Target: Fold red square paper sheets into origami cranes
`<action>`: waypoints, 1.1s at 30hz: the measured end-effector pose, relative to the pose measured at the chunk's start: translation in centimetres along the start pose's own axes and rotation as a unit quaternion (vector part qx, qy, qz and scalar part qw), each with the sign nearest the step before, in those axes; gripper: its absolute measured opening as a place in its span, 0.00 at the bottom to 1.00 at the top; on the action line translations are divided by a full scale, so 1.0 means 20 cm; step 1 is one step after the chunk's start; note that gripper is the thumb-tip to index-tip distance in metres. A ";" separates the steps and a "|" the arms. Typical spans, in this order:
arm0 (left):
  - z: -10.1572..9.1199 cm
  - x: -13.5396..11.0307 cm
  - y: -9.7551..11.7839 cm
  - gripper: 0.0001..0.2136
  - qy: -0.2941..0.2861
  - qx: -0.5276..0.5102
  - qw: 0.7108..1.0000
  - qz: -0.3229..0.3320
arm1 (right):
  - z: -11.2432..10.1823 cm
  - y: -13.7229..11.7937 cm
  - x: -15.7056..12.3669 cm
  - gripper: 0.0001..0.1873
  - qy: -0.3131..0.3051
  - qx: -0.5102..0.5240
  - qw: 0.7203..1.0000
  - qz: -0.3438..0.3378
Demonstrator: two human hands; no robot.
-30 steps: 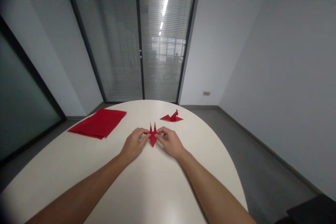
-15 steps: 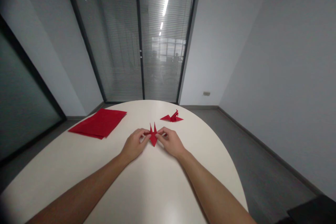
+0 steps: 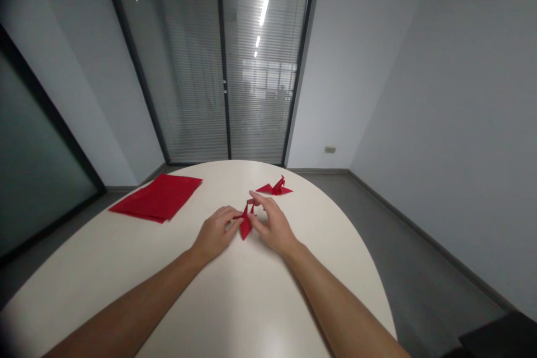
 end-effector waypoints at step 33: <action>-0.02 0.01 -0.04 0.06 0.021 0.019 0.999 -0.032 | -0.04 0.09 0.01 0.02 0.041 -0.039 0.998 0.026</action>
Point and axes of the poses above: each hand's wrist, its own x-axis towards the middle knuckle, its own z-axis out of the palm, y = z × x, the point moved 10 cm from there along x, towards the middle knuckle, and after that the axes turned 10 degrees about y, right-handed, at the moved point
